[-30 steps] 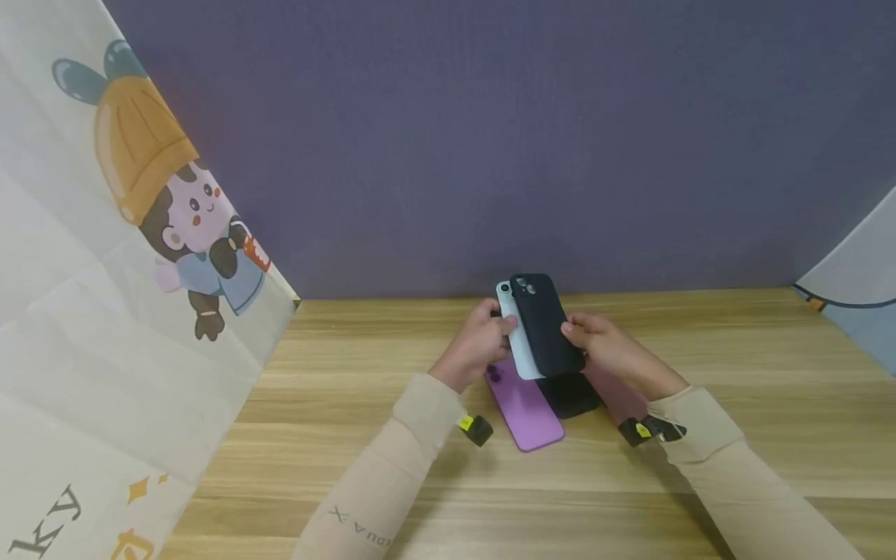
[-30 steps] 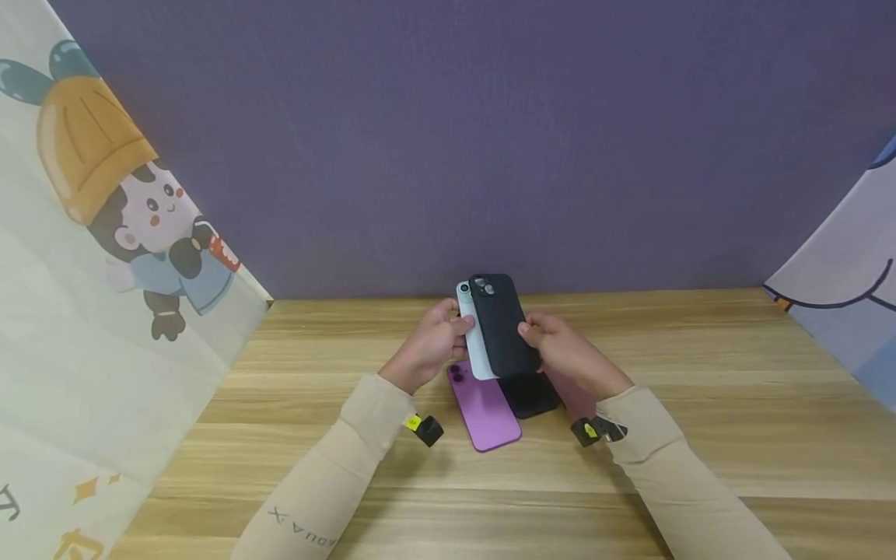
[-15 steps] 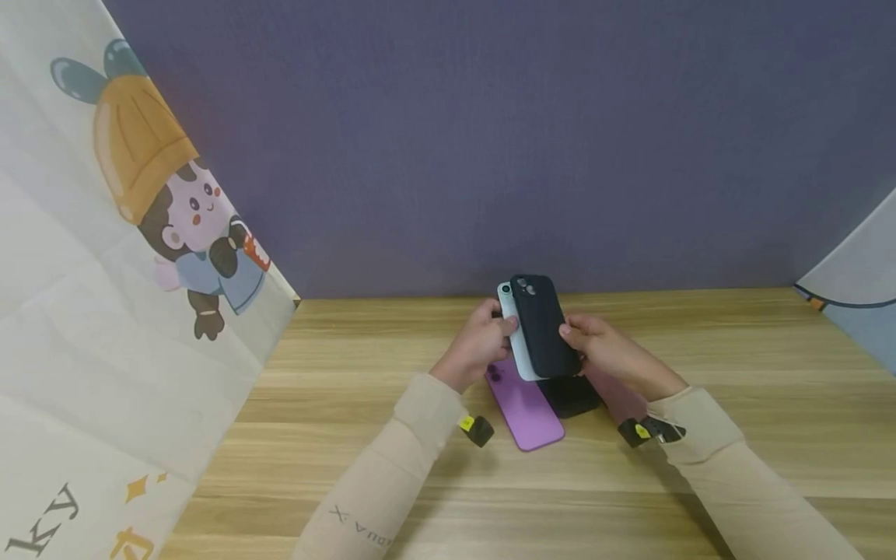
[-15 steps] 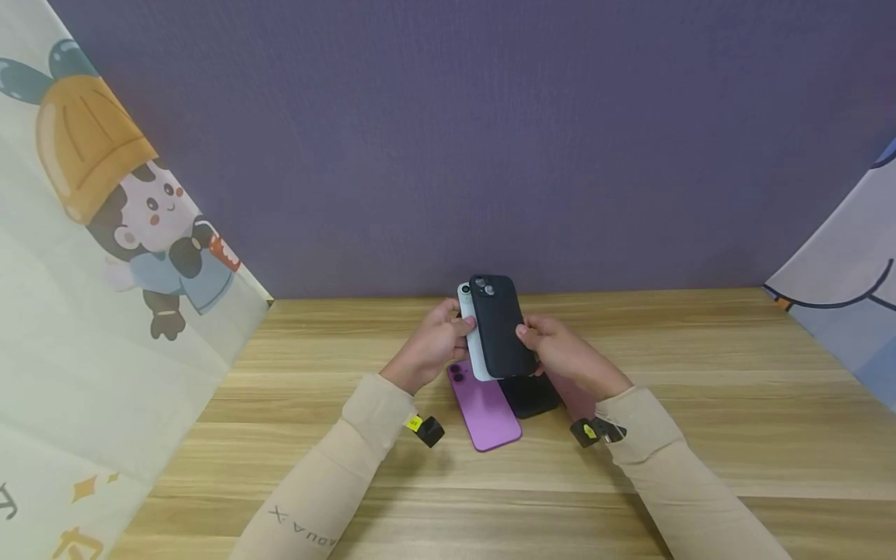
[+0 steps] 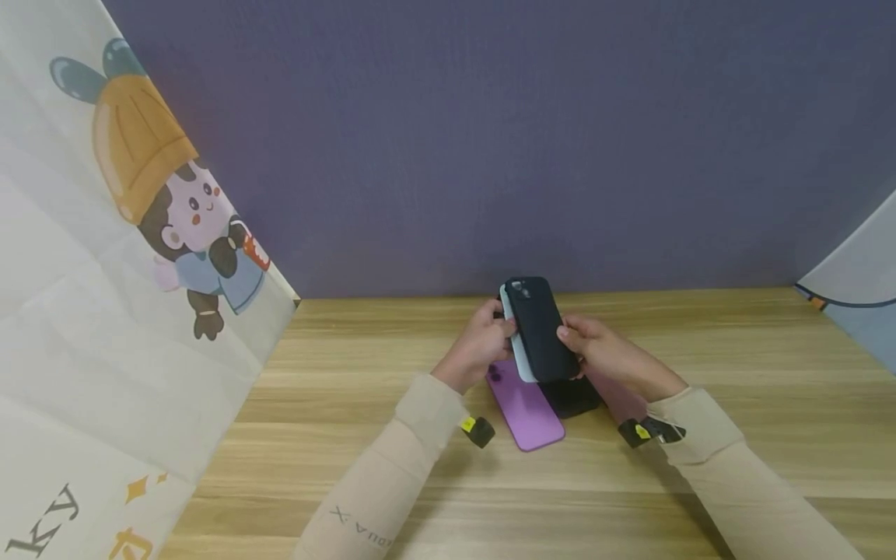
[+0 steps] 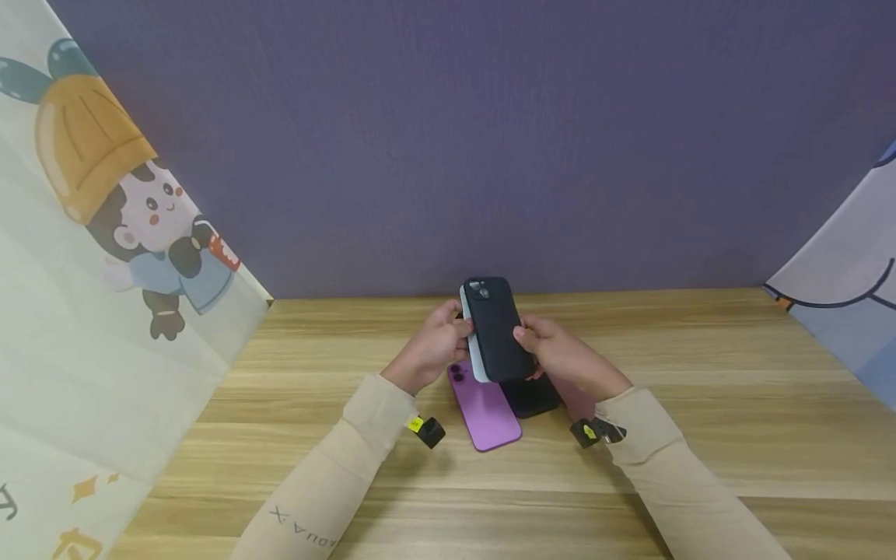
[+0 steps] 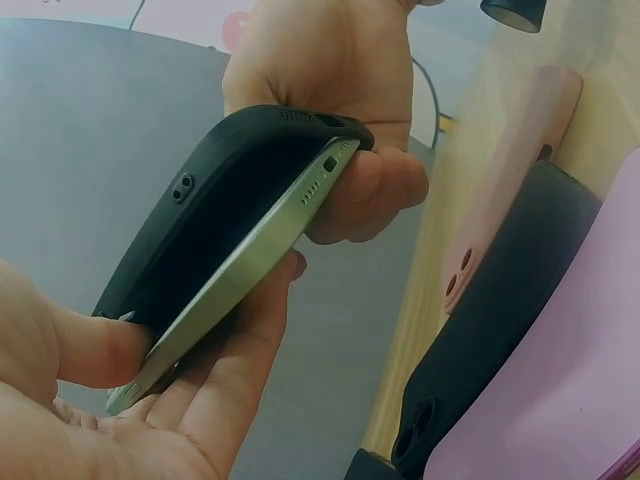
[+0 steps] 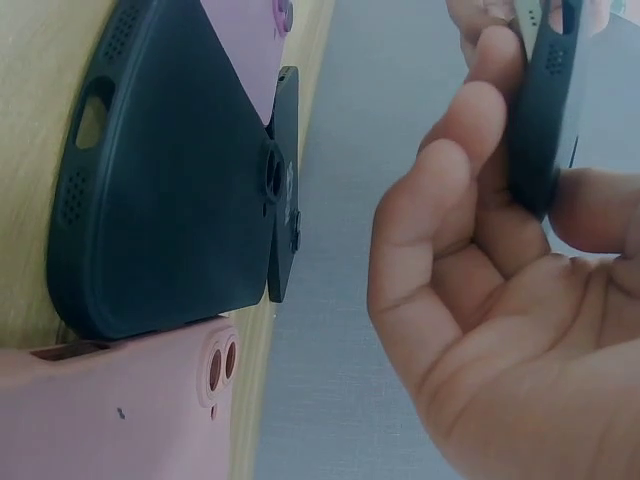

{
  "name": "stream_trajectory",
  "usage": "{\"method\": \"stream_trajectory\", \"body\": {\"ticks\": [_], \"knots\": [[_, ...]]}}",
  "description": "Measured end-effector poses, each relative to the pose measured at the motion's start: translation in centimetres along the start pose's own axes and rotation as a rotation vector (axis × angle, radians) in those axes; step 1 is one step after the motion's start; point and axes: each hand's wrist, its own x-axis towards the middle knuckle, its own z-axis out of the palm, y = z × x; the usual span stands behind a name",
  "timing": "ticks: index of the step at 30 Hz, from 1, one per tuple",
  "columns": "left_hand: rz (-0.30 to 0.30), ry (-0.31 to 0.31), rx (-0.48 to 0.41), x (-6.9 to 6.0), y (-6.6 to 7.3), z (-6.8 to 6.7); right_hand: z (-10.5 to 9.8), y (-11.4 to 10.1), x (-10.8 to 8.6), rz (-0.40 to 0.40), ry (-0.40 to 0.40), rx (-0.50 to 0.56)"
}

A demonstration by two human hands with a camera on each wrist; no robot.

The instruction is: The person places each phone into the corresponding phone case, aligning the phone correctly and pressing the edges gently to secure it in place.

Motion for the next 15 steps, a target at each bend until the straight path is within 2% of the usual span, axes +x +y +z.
{"method": "stream_trajectory", "body": {"ticks": [3,10,15], "knots": [[0.0,0.005,-0.005,0.02,0.01,0.01,0.06,-0.18,-0.06,0.003,-0.003,-0.015],[0.004,0.026,0.003,-0.05,-0.12,0.01,0.21,-0.38,-0.23,-0.018,-0.075,-0.007],[0.008,0.027,-0.01,-0.13,-0.15,0.03,0.32,-0.36,-0.28,-0.018,-0.074,-0.014]]}}
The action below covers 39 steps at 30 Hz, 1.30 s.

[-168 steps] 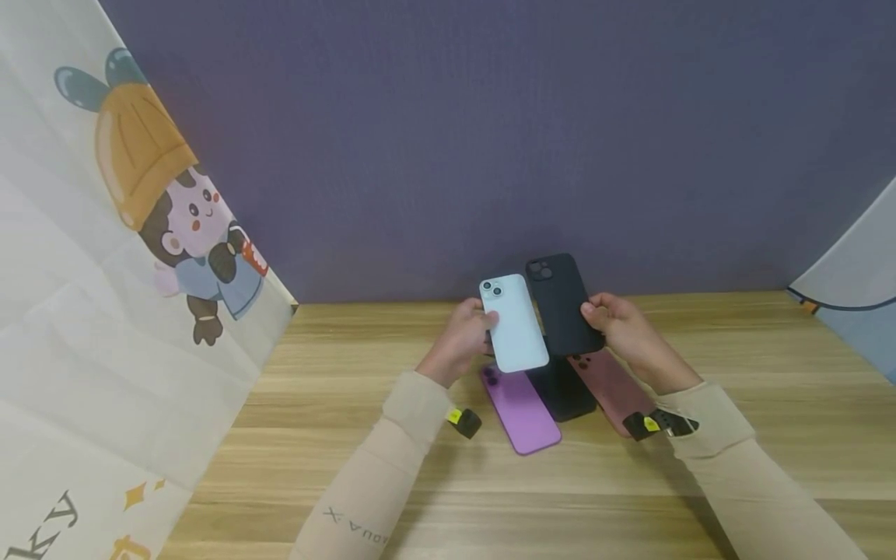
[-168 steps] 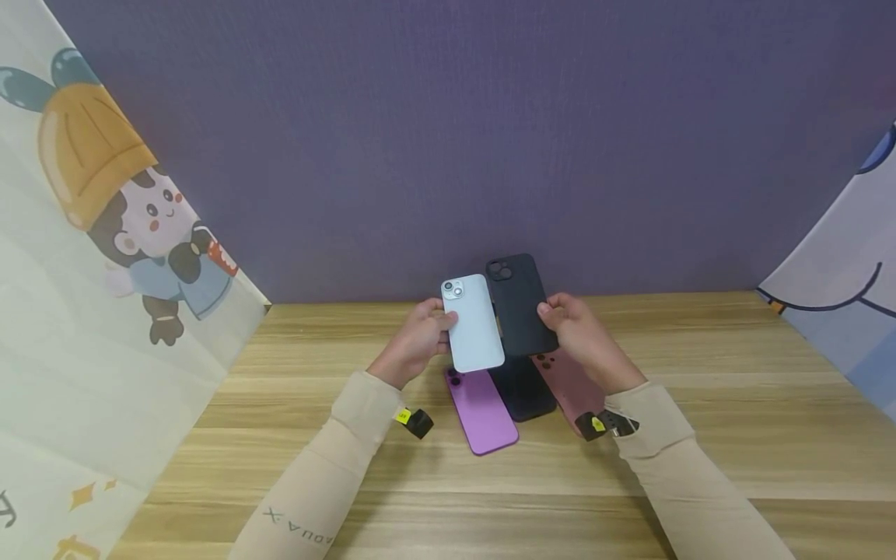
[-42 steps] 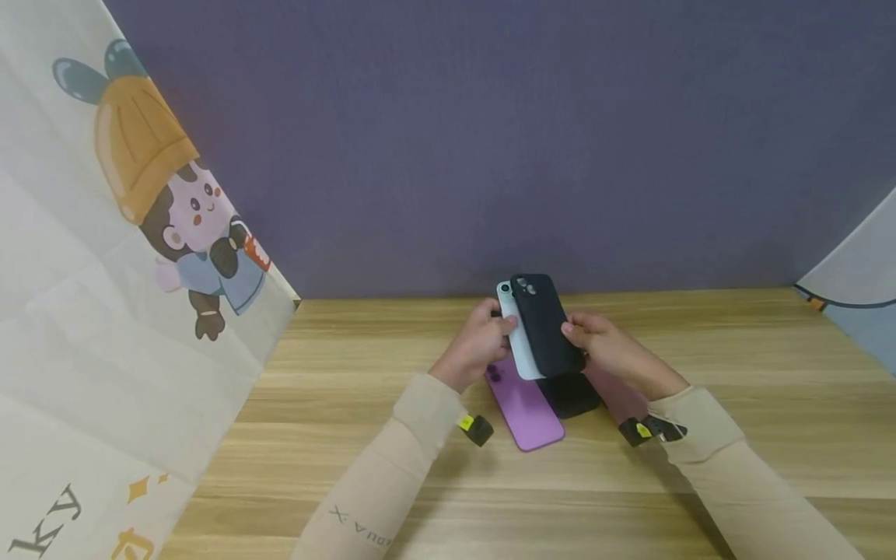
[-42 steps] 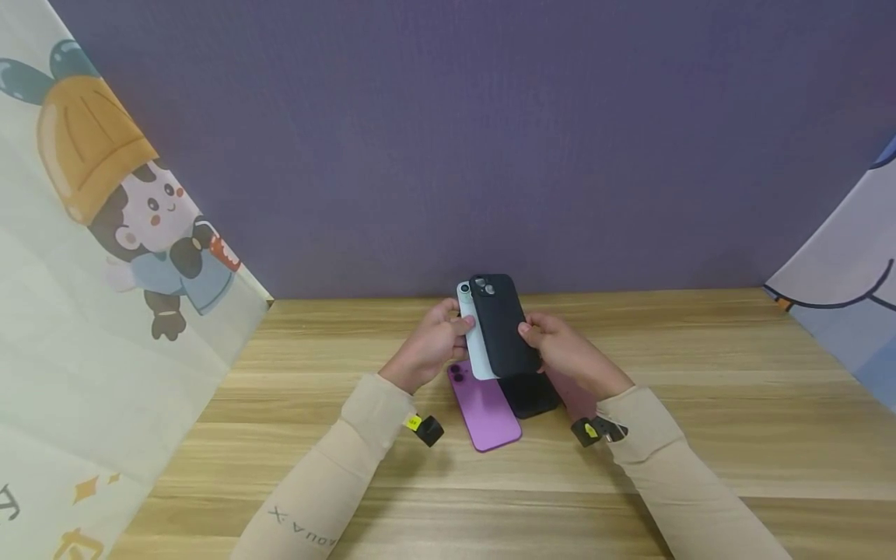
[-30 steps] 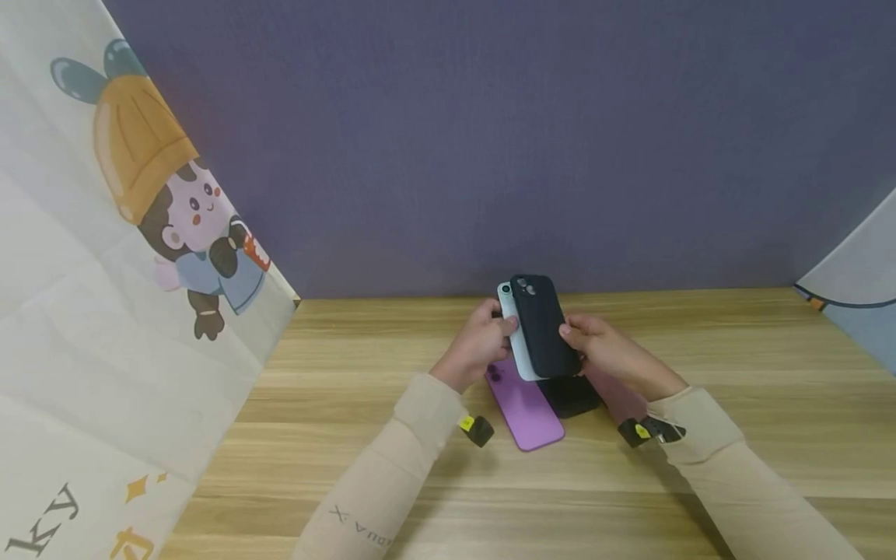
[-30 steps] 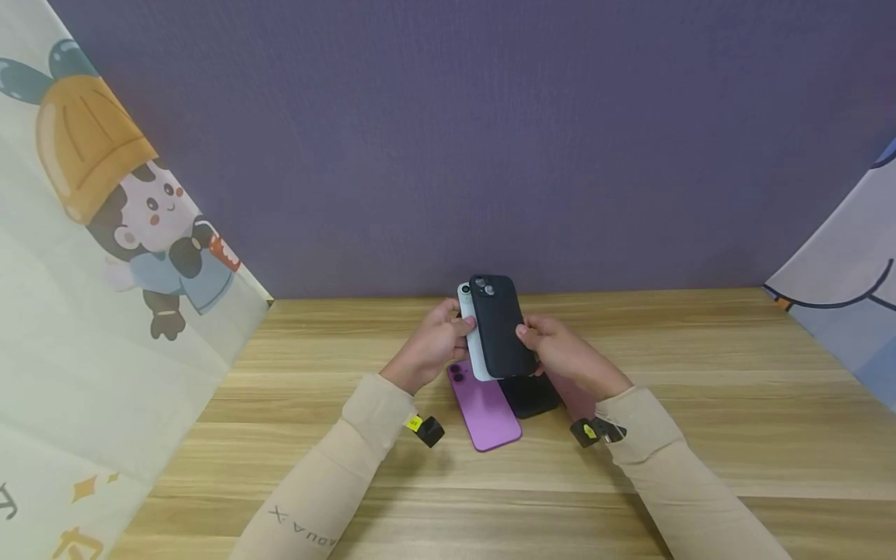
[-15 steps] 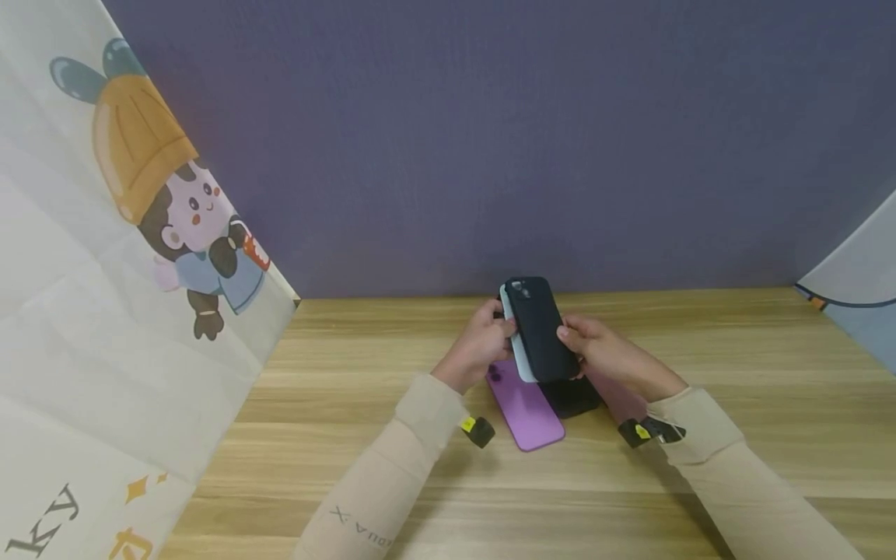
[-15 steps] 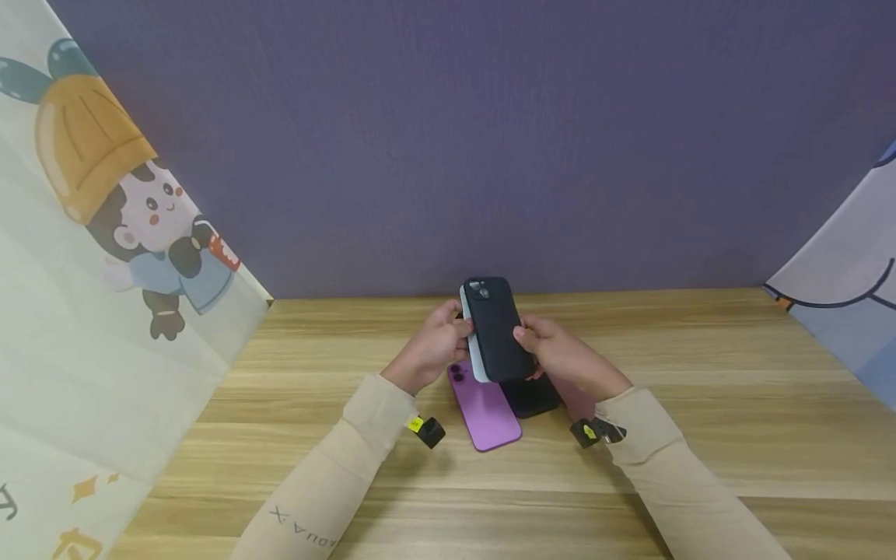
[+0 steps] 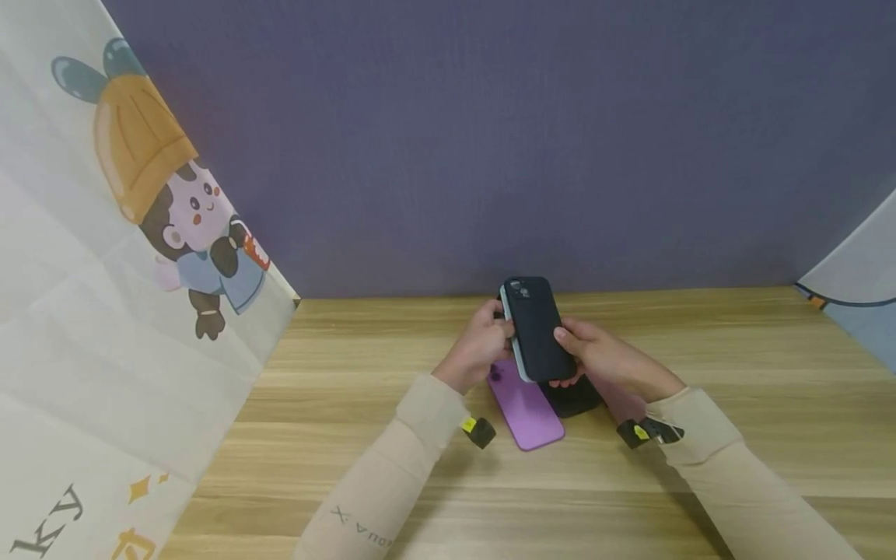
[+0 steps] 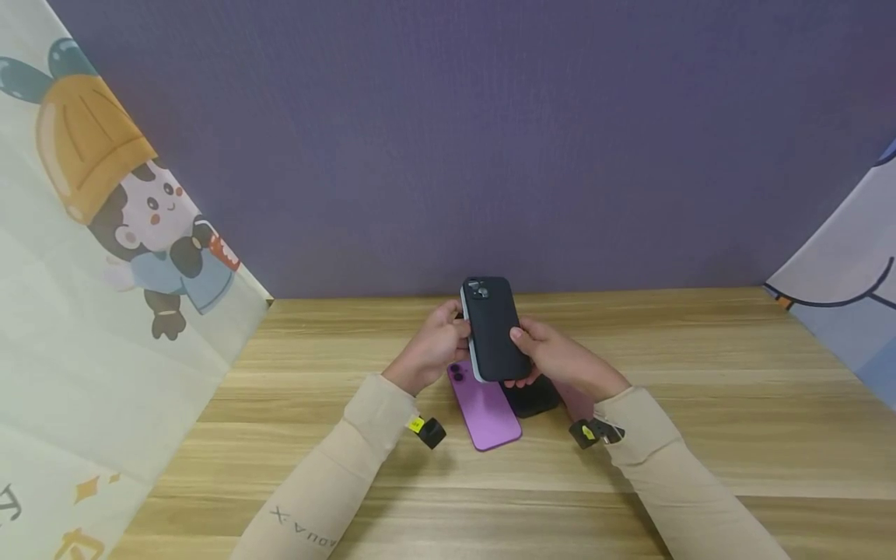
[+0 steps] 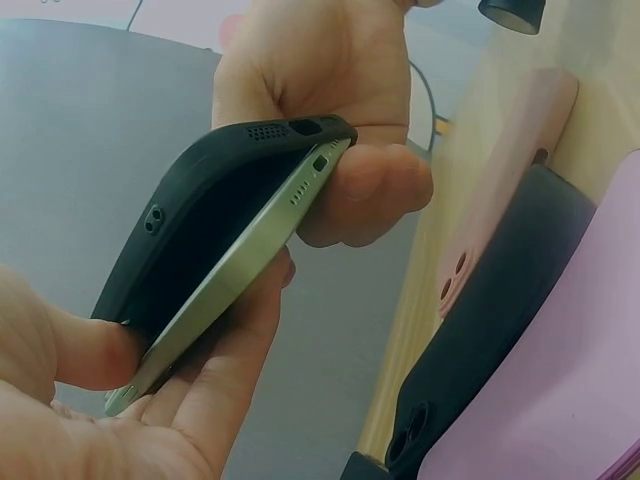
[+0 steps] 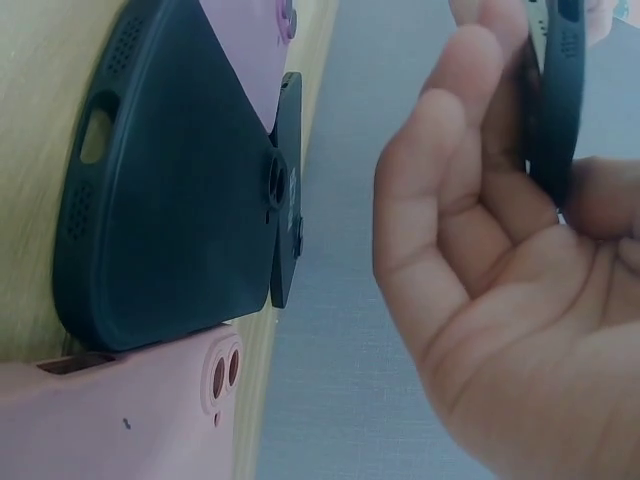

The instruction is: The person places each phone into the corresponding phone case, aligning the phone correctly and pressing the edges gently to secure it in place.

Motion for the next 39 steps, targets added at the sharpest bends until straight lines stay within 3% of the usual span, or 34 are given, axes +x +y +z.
{"method": "stream_trajectory", "body": {"ticks": [18,39], "knots": [[-0.018,-0.024,-0.017,0.04,0.32,-0.23,-0.03,0.08,0.17,-0.008,0.004,0.007],[-0.023,0.011,0.003,0.46,0.0,0.08,-0.27,0.57,0.84,-0.021,-0.009,-0.039]]}}
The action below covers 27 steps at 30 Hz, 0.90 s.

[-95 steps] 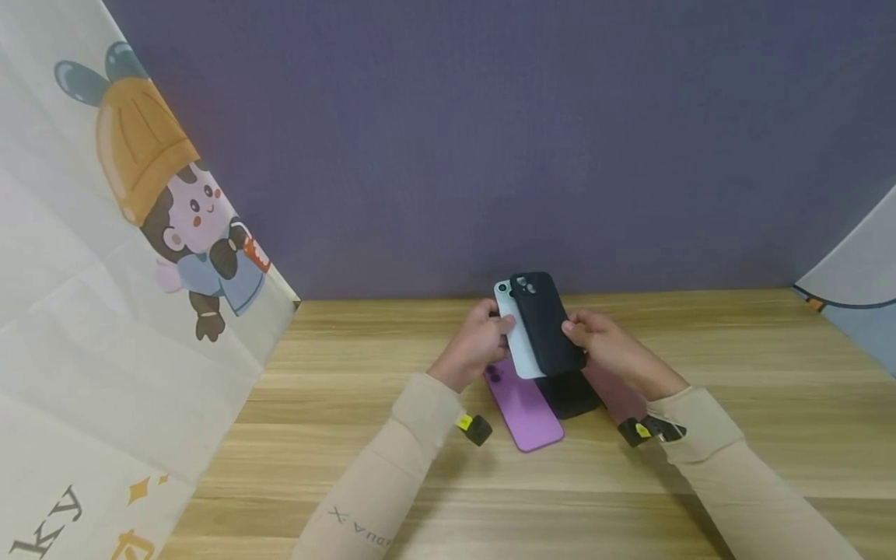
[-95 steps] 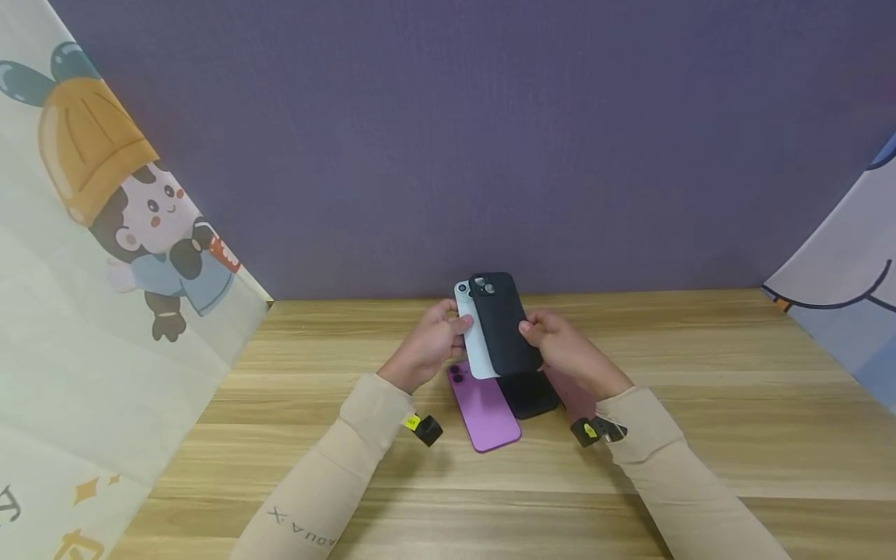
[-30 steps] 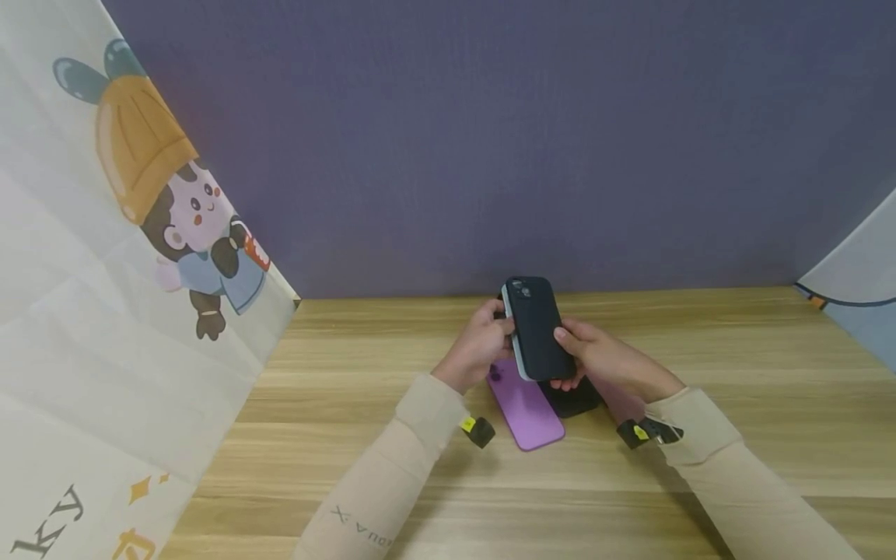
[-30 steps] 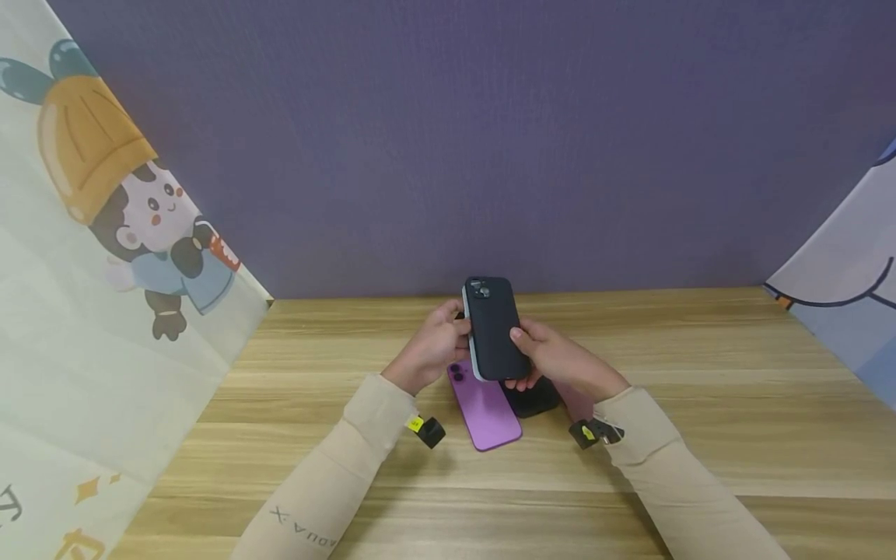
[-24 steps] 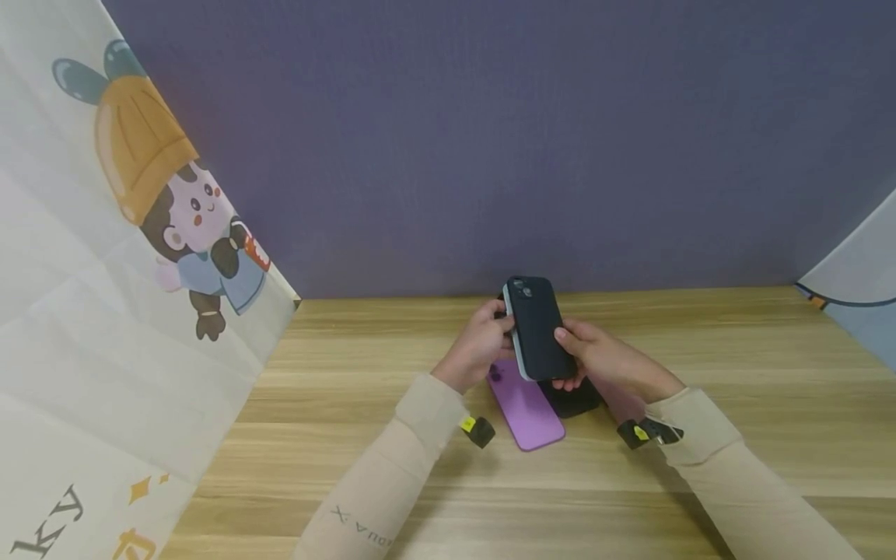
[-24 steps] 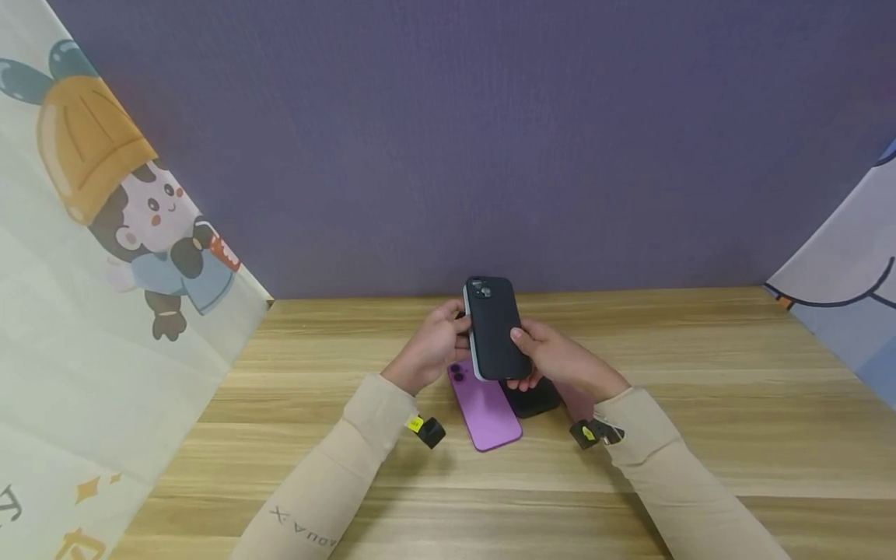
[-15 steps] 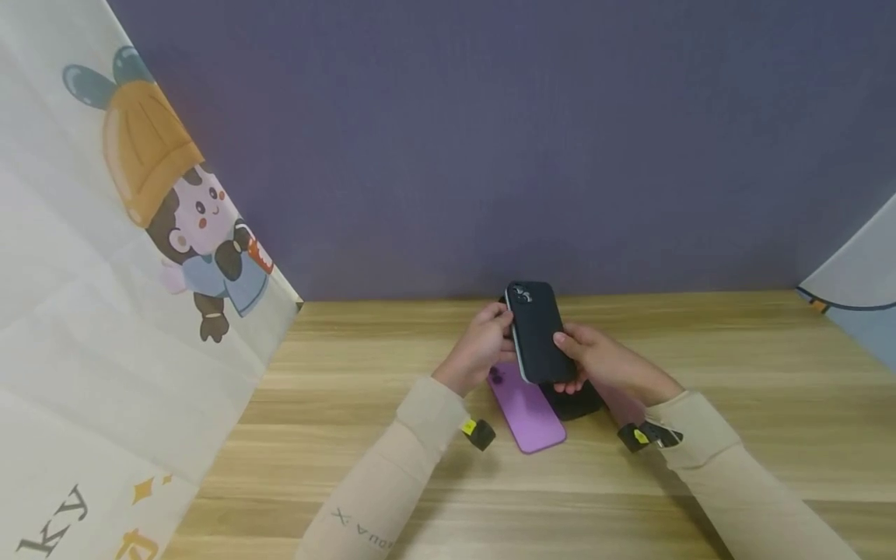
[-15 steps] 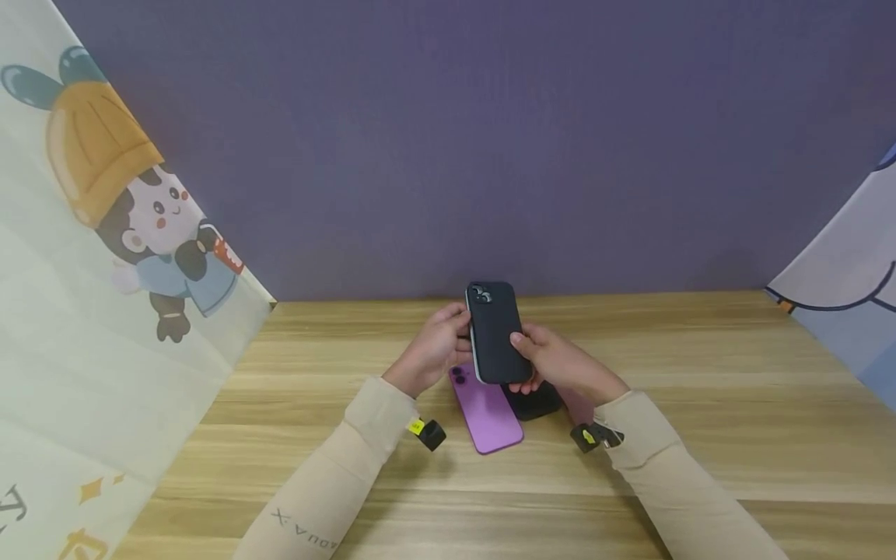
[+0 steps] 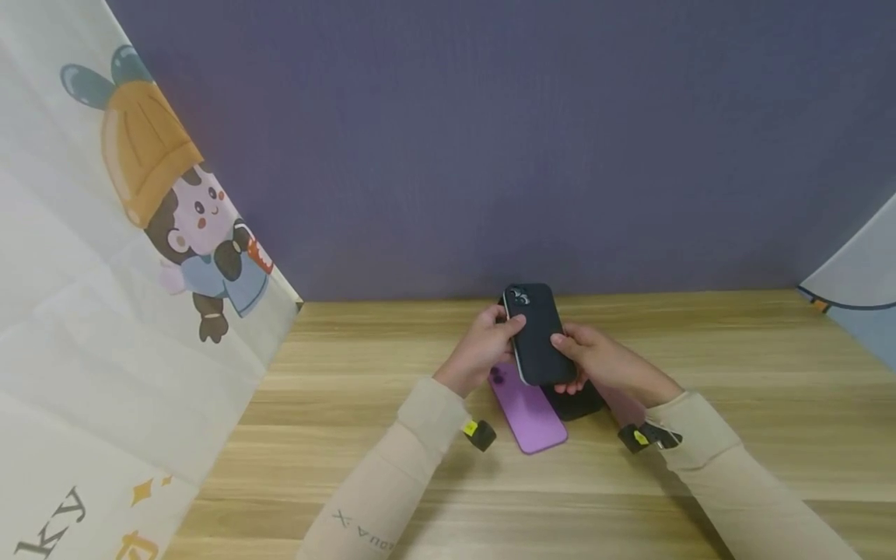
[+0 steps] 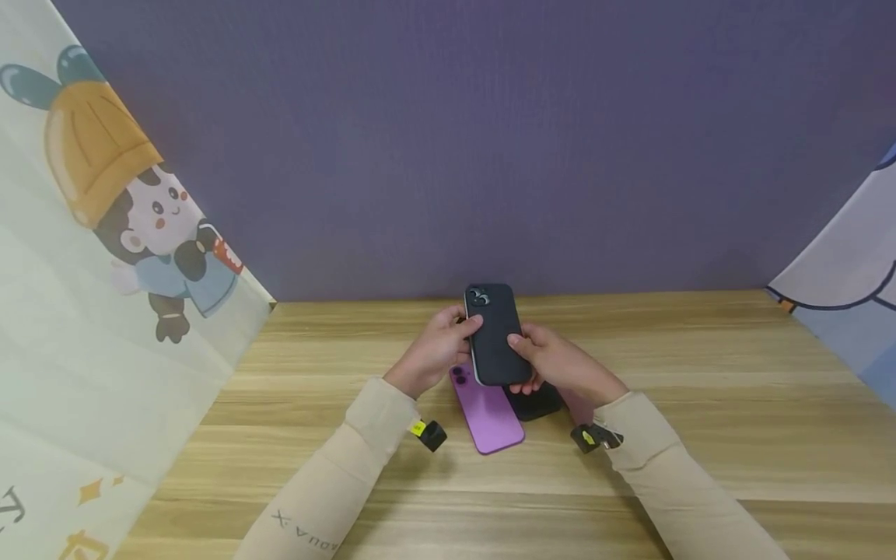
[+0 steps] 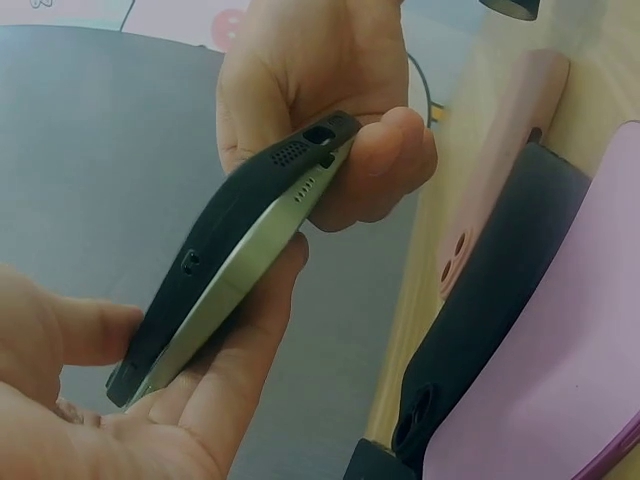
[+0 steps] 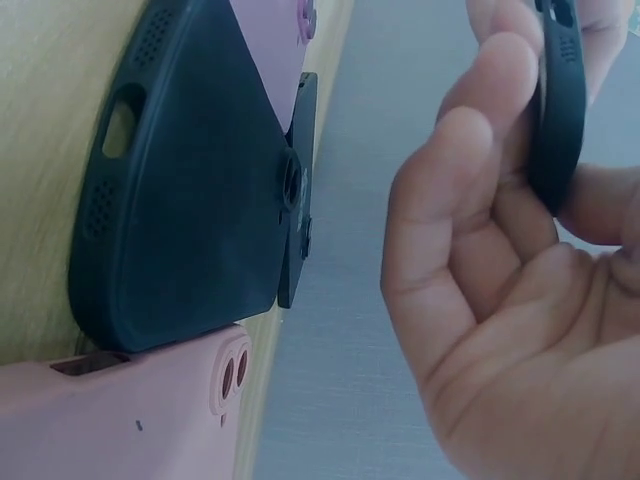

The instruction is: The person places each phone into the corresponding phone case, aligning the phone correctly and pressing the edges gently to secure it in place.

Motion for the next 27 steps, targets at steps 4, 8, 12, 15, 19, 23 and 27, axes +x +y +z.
{"method": "stream_trajectory", "body": {"ticks": [4,8,12,15,19,23,27], "knots": [[-0.004,0.0,0.007,-0.03,-0.1,0.0,0.1,-0.1,-0.05,0.002,-0.001,-0.002],[-0.013,-0.005,0.006,-0.15,-0.11,-0.05,0.15,-0.25,-0.13,0.019,0.003,-0.01],[-0.017,-0.011,0.012,-0.12,-0.13,-0.15,0.13,-0.3,-0.2,0.032,0.007,-0.032],[-0.021,-0.015,0.015,-0.01,-0.2,-0.22,0.1,-0.29,-0.21,0.027,0.002,-0.039],[-0.027,-0.016,0.023,0.02,-0.21,-0.21,0.1,-0.25,-0.18,0.027,-0.002,-0.033],[-0.033,-0.015,0.027,-0.06,-0.1,-0.15,0.16,-0.31,-0.22,0.028,-0.001,-0.017],[-0.034,-0.015,0.026,-0.04,-0.1,-0.1,0.27,-0.54,-0.38,0.017,0.0,-0.01]]}}
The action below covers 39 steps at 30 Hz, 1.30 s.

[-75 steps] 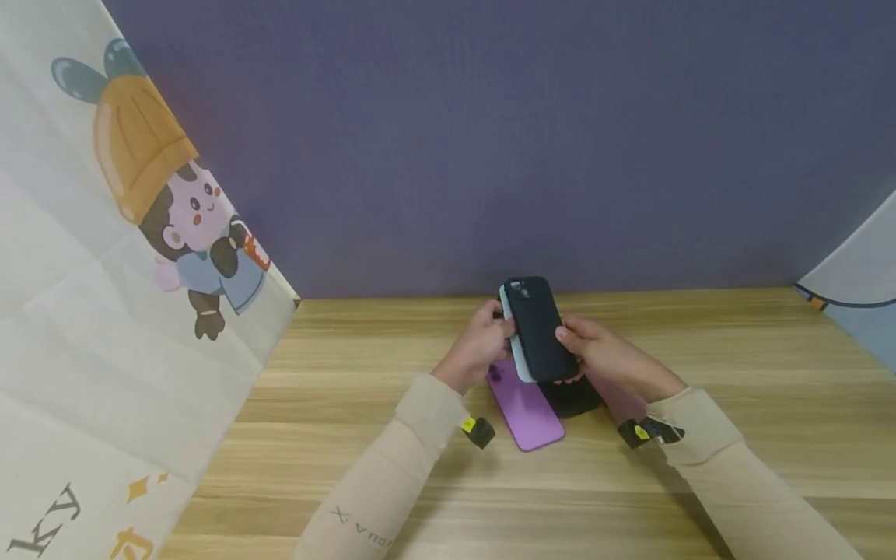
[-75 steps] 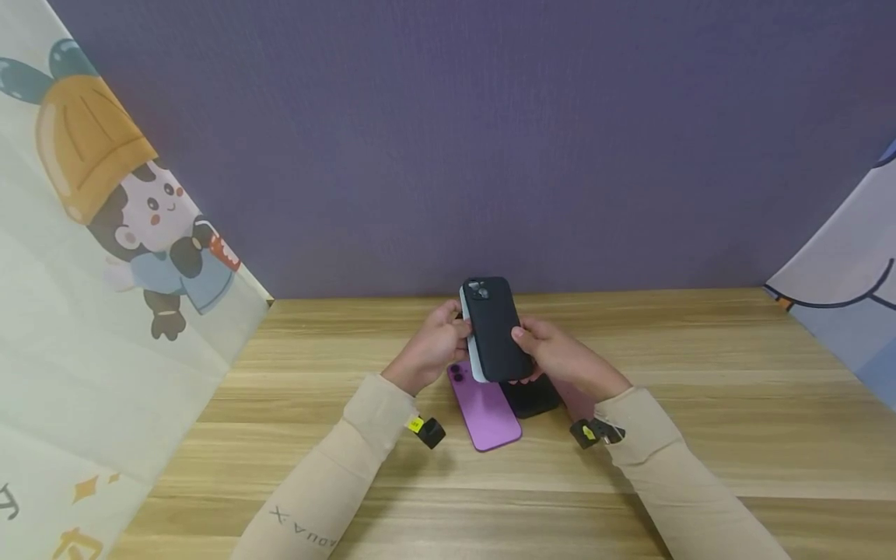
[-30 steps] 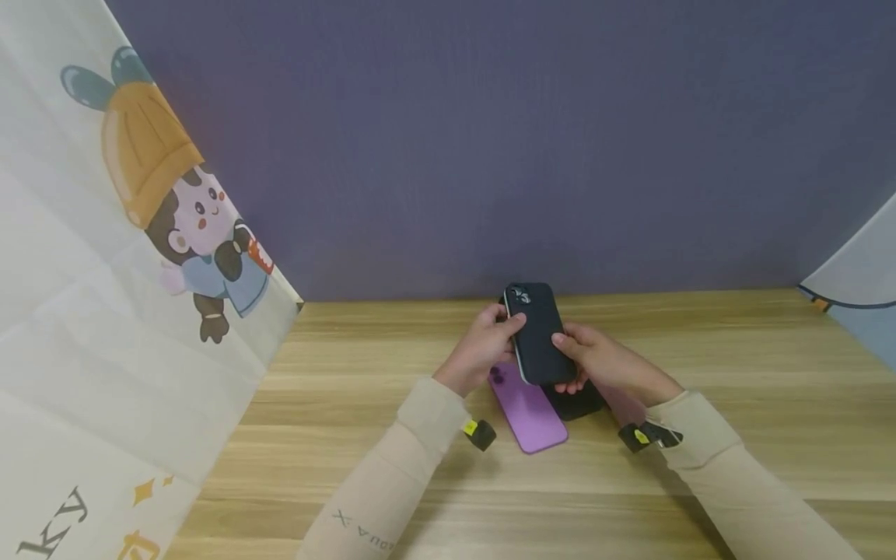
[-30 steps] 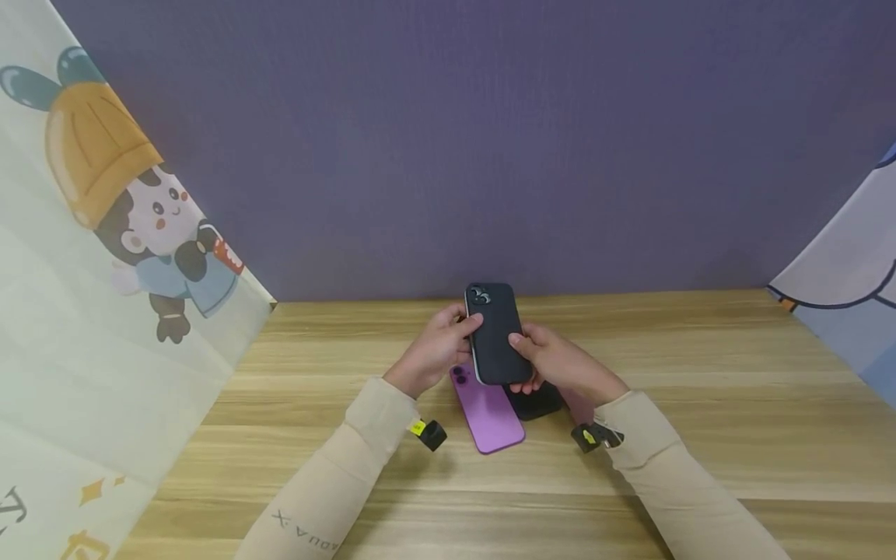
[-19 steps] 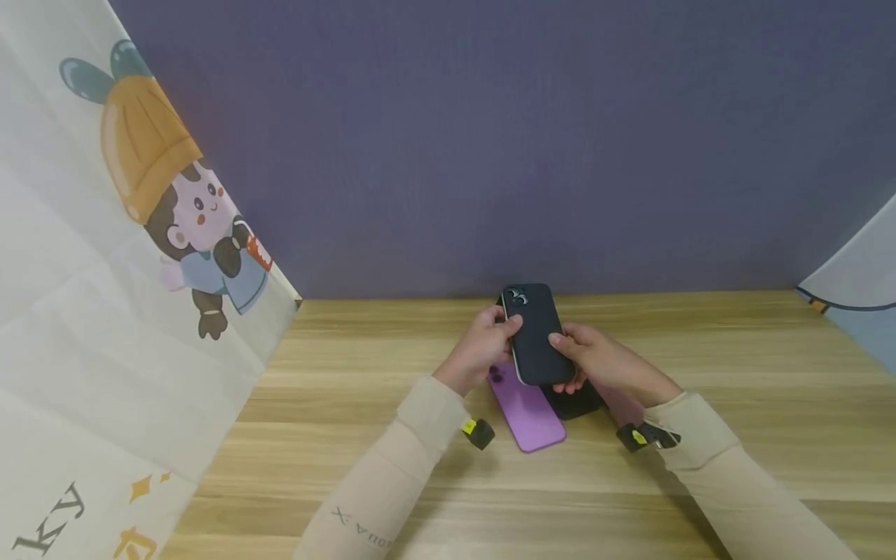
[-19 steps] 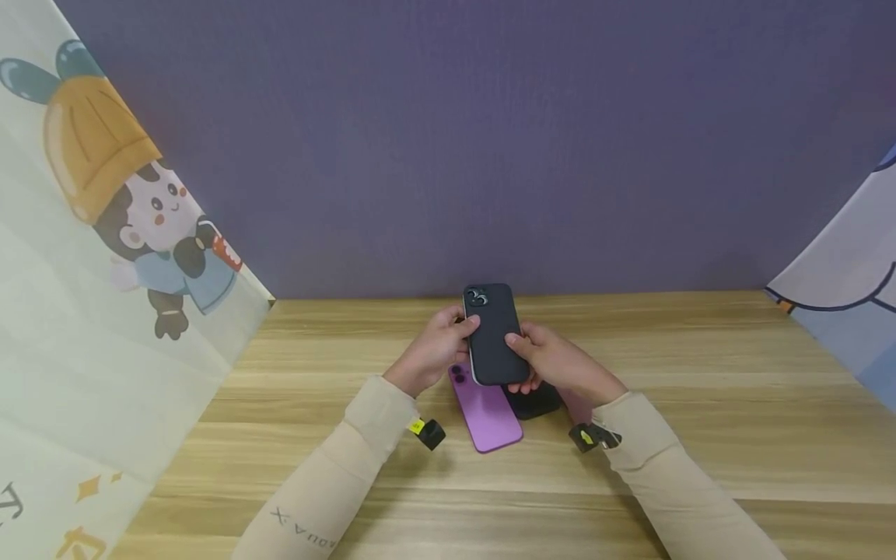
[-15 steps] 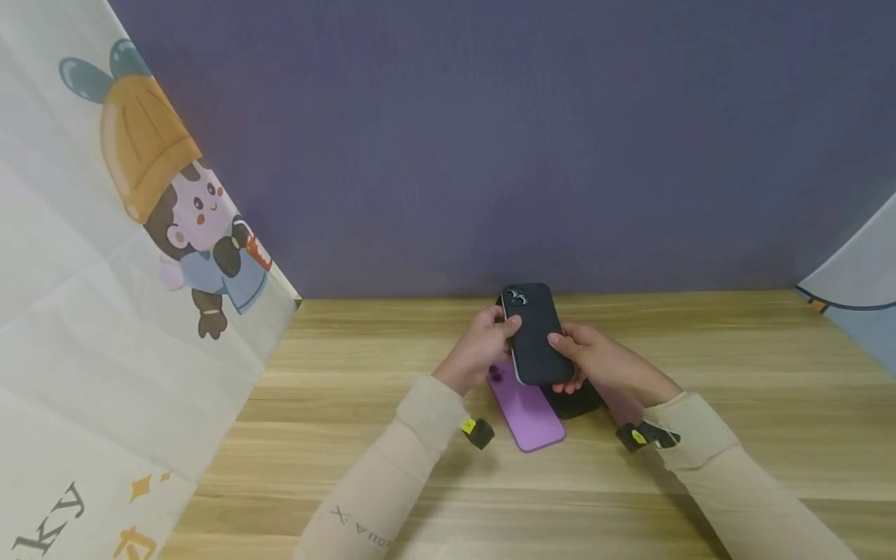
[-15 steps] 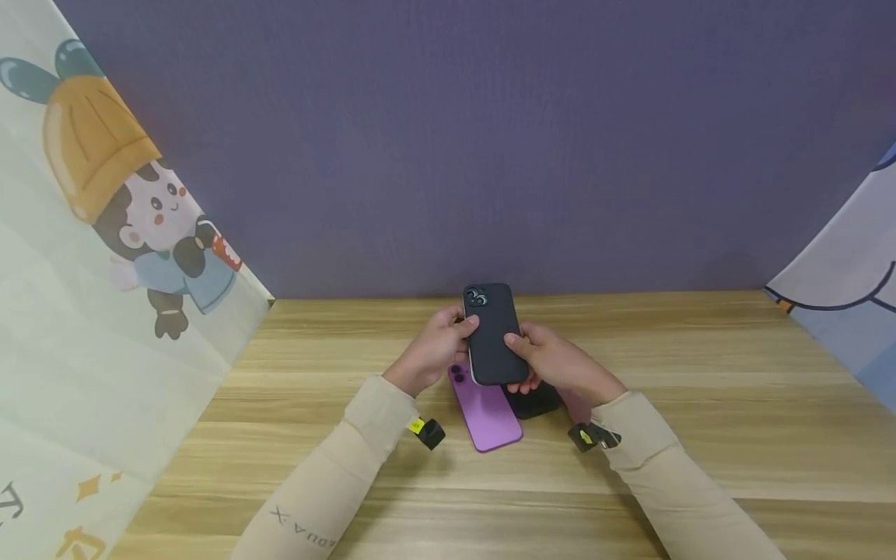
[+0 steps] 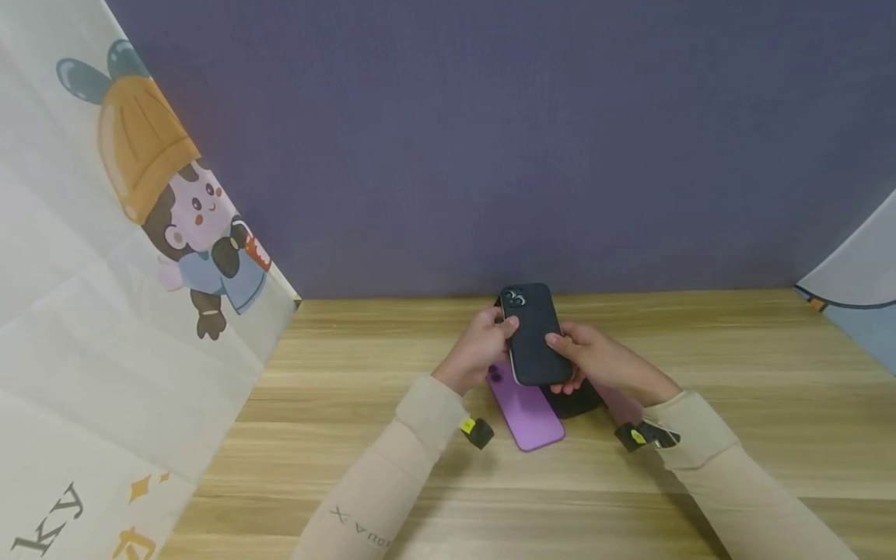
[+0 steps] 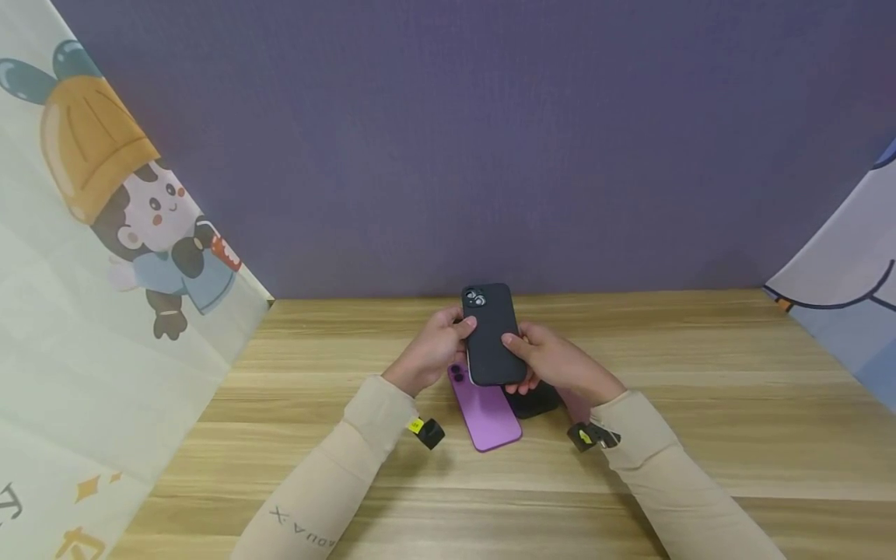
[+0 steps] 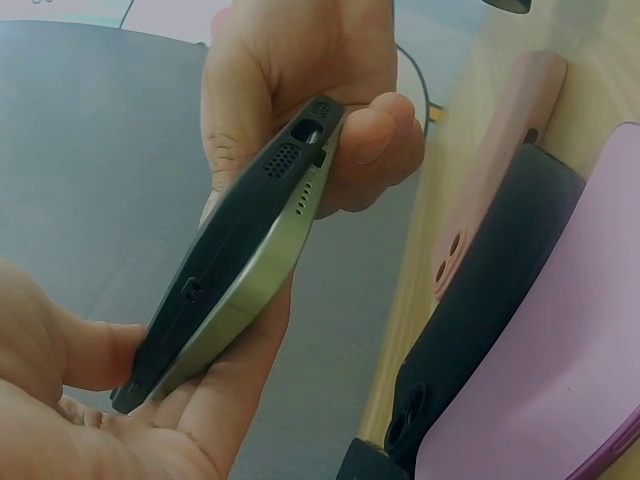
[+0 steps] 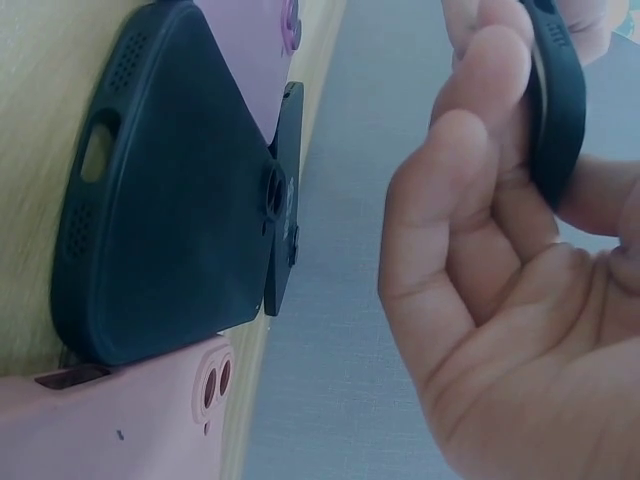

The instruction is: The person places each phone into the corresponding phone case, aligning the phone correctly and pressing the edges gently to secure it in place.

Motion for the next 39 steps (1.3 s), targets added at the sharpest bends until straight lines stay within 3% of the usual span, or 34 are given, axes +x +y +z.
{"method": "stream_trajectory", "body": {"ticks": [12,19,23,31,35,39], "knots": [[-0.008,0.001,0.011,-0.12,-0.02,0.0,0.12,-0.43,-0.2,-0.019,-0.011,0.018],[-0.003,0.003,-0.003,-0.07,0.04,-0.05,0.28,-0.39,0.05,-0.023,0.047,-0.015],[-0.003,-0.009,0.038,-0.12,0.07,-0.12,0.25,-0.39,0.11,-0.019,0.093,-0.037],[-0.081,-0.188,0.202,-0.46,-0.13,-0.3,0.04,-0.46,0.2,0.013,0.202,0.021],[-0.073,-0.223,0.317,-0.59,-0.17,-0.44,-0.08,-0.49,0.24,0.034,0.231,0.039],[-0.072,-0.235,0.344,-0.69,-0.09,-0.49,-0.17,-0.42,0.3,0.042,0.237,0.033]]}}
